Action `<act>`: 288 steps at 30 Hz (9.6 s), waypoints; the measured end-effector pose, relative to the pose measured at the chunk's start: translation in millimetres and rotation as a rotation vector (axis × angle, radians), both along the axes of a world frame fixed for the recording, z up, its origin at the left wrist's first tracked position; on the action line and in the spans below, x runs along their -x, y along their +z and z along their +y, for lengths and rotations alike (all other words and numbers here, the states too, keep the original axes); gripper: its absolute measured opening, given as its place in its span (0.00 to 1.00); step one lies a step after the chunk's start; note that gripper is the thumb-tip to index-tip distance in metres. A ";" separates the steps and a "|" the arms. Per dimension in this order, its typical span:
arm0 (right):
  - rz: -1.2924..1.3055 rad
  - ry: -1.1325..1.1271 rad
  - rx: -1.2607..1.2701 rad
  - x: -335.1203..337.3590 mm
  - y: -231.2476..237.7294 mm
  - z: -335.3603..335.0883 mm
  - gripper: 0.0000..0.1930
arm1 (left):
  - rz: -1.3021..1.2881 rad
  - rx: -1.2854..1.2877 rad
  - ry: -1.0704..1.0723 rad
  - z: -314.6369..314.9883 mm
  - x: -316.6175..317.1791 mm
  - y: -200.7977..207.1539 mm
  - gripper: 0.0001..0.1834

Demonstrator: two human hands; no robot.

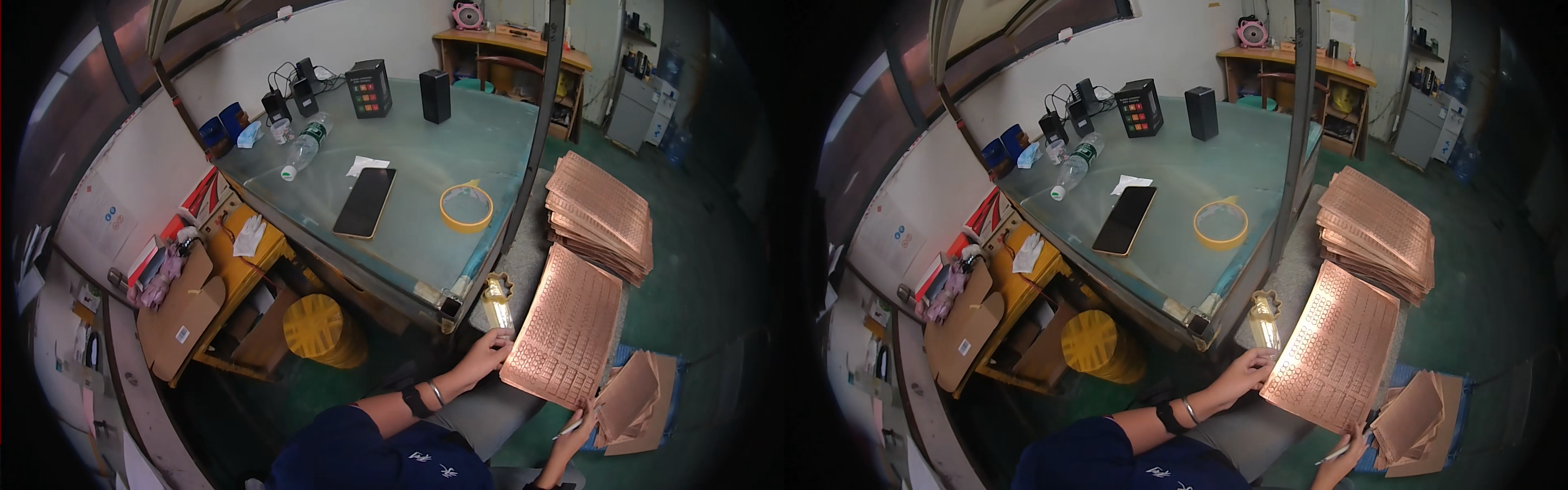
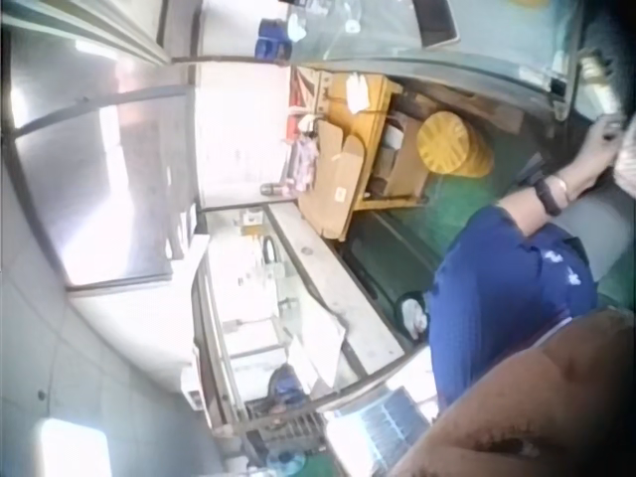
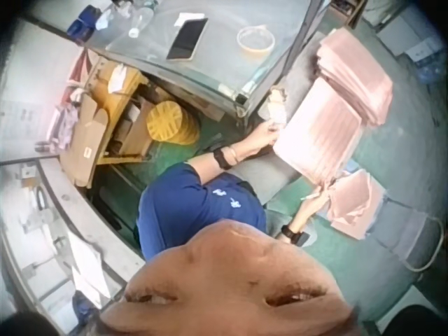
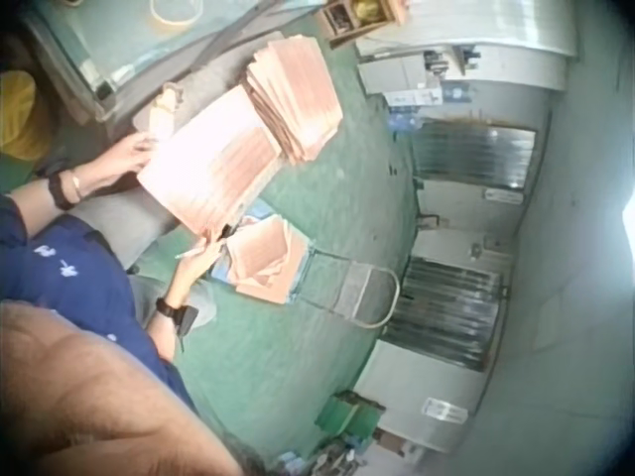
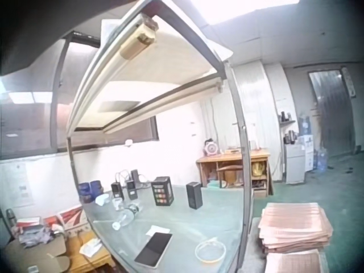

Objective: Inspecting and sorting copper-colored metal sheets with grid patterns on a workstation.

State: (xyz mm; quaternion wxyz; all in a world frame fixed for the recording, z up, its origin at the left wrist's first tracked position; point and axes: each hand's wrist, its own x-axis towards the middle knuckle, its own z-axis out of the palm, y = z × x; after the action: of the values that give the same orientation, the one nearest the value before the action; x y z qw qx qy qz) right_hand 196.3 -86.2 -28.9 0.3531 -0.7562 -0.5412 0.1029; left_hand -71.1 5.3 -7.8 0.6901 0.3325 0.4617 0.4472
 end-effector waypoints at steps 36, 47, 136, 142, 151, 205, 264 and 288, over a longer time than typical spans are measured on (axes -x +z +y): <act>1.365 -0.122 -0.417 -23.9 -1.9 -24.5 0.27 | -0.347 0.404 -0.559 -68.4 -85.0 3.1 0.21; 1.571 -0.283 -0.490 -55.3 95.3 -86.8 0.28 | -0.436 0.251 -0.493 -45.9 -46.1 31.8 0.19; 0.795 -0.631 -0.828 -75.1 85.8 -232.4 0.14 | -0.061 -0.227 -0.675 -18.8 -144.4 32.2 0.07; 0.492 -0.652 -0.840 -74.8 87.8 -245.0 0.11 | -0.014 -0.451 -0.617 -15.4 -136.1 26.1 0.04; 1.710 -0.496 -1.055 -78.0 92.8 -235.7 0.14 | -0.201 -0.373 -0.570 -30.3 -148.9 34.3 0.19; 0.930 -0.701 -0.940 -64.6 91.0 -236.6 0.13 | -0.033 -0.225 -0.605 -39.0 -155.2 44.8 0.16; 0.990 -0.583 -0.767 -74.4 82.4 -250.9 0.10 | -0.329 -0.298 -0.661 -20.4 -150.8 47.6 0.09; 1.189 -0.586 -1.138 -70.2 71.1 -237.9 0.15 | -0.279 0.009 -0.714 -29.2 -151.3 50.9 0.12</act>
State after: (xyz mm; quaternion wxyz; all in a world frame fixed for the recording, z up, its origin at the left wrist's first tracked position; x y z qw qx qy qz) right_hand 266.4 -324.1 42.2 0.9131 -0.3949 -0.0201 0.0997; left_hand 80.2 -23.9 43.1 0.8600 0.4054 0.2204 0.2177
